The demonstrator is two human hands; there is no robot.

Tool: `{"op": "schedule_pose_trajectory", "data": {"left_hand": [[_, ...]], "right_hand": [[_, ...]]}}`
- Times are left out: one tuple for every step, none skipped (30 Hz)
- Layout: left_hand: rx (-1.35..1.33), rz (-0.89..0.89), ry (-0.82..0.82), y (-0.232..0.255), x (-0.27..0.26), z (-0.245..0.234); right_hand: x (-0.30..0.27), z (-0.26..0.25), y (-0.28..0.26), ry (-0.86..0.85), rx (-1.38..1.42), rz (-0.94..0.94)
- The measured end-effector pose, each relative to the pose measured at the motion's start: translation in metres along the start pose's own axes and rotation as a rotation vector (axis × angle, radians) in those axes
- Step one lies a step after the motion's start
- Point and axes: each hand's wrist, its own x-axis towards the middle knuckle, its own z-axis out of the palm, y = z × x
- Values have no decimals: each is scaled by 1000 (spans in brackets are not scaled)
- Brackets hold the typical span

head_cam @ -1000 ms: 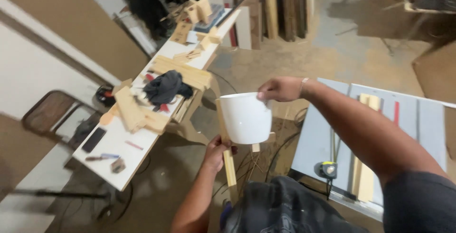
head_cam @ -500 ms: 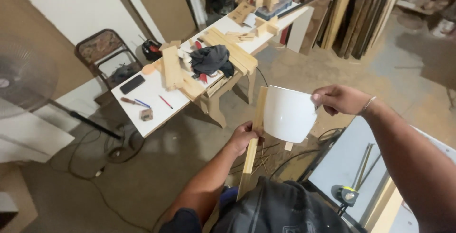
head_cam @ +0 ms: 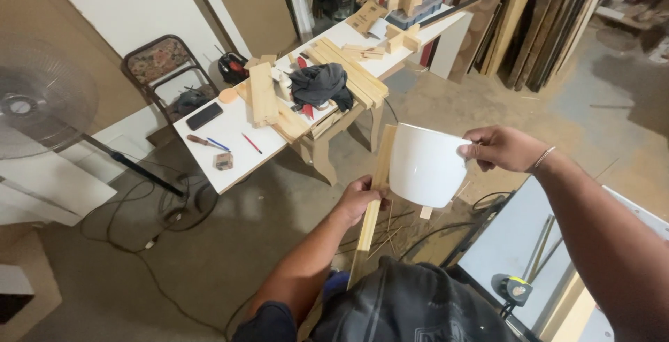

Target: Measuring and checking the fit of wooden cross-lap joint components and a table saw sled in a workshop environment.

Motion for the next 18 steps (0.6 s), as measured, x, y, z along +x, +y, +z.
{"op": "schedule_pose_trajectory", "data": {"left_hand": [[0,-4,-6,-15,13,-20],[52,15,54,-30,28,-40],[106,24,82,-49,51,-47],[108,11,44,-45,45,-62],[120,16,152,-45,44,-74],[134,22,259,-45,48,-85],[155,-16,197,-42,48,-111],[153,18,274,-38,48,-136],[153,54,365,-33,41,-166],[176,18,315,-12,16,-157],[69,117,370,12,-10,-146],[-42,213,425,34,-40,-132],[-21,183,401,26,-44,-158],[27,264,511,19,-46,-186],[77,346,632,12,-56,-216],[99,318,618,7,-54,-233],[160,356,609,6,-59,-255],[220,393,597,5,-64,-278]], "right_hand": [[-3,4,-3,5,0,5],[-5,7,-6,53,11,-23],[-17,2,-4,129,23,-33],[-12,7,6,163,24,-11],[-16,11,23,235,77,-23],[-18,14,42,308,128,-38],[-24,20,62,365,145,9],[-29,26,83,431,181,22],[-30,36,104,486,218,30],[-52,46,118,533,236,73],[-65,53,128,691,86,58],[-77,61,136,844,-72,51],[-92,63,166,863,-58,89],[-107,67,195,1061,-122,45],[-123,75,223,1242,-195,-2],[-150,70,247,1247,-188,37],[-169,66,268,1327,-251,54],[-188,63,287,1405,-316,72]]}}
